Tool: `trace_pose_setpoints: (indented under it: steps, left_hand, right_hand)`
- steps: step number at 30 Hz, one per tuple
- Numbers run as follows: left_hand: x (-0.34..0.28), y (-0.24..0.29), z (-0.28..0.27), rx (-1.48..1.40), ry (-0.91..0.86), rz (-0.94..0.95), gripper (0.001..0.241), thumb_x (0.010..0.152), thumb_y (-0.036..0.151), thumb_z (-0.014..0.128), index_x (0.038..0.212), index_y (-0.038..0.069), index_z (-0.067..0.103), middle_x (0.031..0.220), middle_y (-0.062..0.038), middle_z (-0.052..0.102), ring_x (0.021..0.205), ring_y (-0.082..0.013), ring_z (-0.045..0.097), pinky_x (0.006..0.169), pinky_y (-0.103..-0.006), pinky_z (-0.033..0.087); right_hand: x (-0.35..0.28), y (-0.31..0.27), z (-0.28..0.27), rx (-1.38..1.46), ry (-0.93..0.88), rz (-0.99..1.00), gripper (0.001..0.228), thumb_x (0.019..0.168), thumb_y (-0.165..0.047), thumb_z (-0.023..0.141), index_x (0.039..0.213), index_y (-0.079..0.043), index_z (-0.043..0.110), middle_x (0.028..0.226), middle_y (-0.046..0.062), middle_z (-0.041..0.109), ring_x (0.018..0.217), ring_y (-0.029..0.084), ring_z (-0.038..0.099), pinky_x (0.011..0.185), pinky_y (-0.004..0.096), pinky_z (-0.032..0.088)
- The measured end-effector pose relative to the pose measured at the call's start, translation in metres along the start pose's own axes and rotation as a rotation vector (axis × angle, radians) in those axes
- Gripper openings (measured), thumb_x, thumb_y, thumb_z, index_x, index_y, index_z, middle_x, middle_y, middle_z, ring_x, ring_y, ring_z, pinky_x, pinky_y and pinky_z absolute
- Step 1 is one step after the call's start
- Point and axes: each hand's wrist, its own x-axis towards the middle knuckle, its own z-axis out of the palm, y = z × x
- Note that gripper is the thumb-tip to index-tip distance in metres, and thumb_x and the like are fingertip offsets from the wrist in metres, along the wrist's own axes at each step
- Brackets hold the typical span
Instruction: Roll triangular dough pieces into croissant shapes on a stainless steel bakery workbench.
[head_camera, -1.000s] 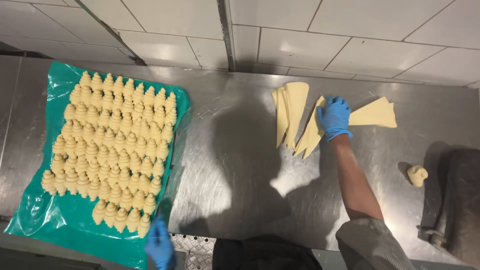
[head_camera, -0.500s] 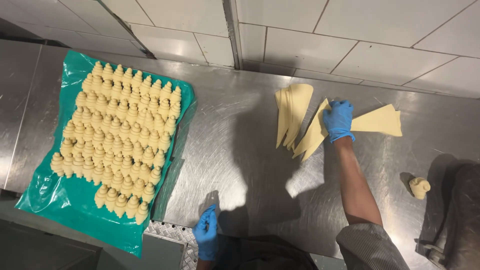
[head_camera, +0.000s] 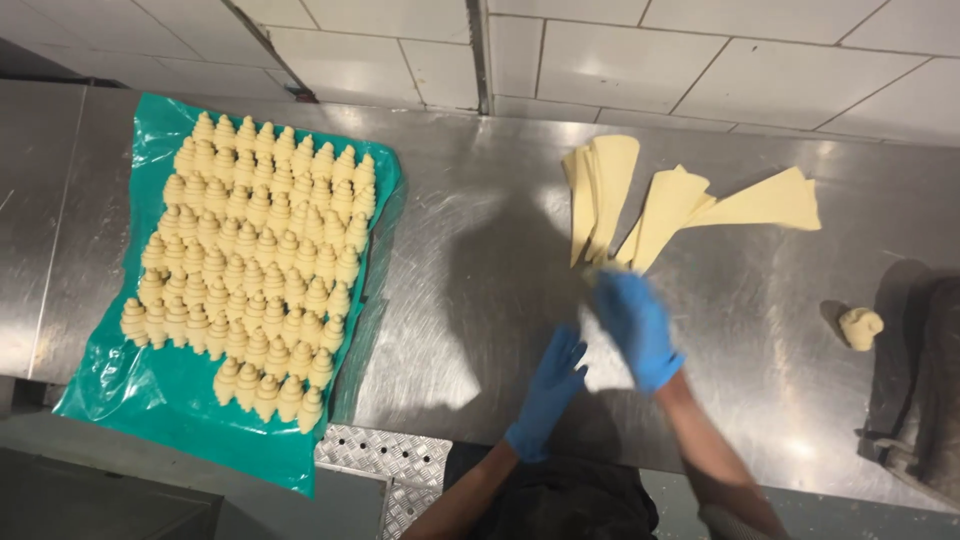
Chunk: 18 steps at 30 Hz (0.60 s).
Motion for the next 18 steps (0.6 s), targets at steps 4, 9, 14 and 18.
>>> trace_pose_setpoints:
  steps: [4, 9, 14, 18]
  left_hand:
    - [-0.013, -0.009, -0.018, -0.459, 0.278, -0.106, 0.044, 0.102, 0.017, 0.058, 0.143, 0.003, 0.050, 0.129, -0.008, 0.061, 0.113, -0.0171, 0.062, 0.095, -0.0328, 0.054]
    - [-0.039, -0.048, -0.073, -0.377, 0.602, -0.162, 0.029, 0.092, 0.011, 0.063, 0.118, -0.003, 0.063, 0.110, -0.011, 0.071, 0.098, -0.0199, 0.071, 0.084, -0.0320, 0.059]
    - [-0.060, -0.018, -0.061, -0.023, 0.464, -0.214, 0.029, 0.091, 0.009, 0.070, 0.116, -0.004, 0.066, 0.105, -0.011, 0.074, 0.090, -0.0177, 0.071, 0.075, -0.0299, 0.057]
    - [-0.074, -0.010, -0.062, -0.012, 0.414, -0.182, 0.032, 0.090, 0.008, 0.070, 0.119, -0.005, 0.066, 0.109, -0.009, 0.073, 0.094, -0.0152, 0.070, 0.079, -0.0279, 0.057]
  right_hand:
    - [-0.100, -0.007, 0.056, -0.099, -0.263, -0.208, 0.026, 0.085, -0.007, 0.068, 0.111, -0.007, 0.069, 0.099, 0.010, 0.067, 0.093, 0.028, 0.067, 0.078, 0.039, 0.055]
    - [-0.167, 0.020, 0.098, 0.465, 0.131, 0.408, 0.023, 0.100, -0.007, 0.053, 0.118, -0.005, 0.067, 0.107, 0.006, 0.070, 0.100, 0.019, 0.065, 0.087, 0.034, 0.054]
    - [-0.124, -0.021, 0.097, 1.344, -0.231, 1.124, 0.057, 0.098, -0.045, 0.043, 0.142, -0.011, 0.054, 0.128, 0.010, 0.068, 0.110, 0.023, 0.068, 0.094, 0.038, 0.054]
    - [-0.104, 0.042, 0.136, 1.496, -0.103, 1.247, 0.055, 0.104, -0.034, 0.055, 0.145, 0.002, 0.050, 0.131, 0.019, 0.065, 0.118, 0.031, 0.065, 0.101, 0.043, 0.053]
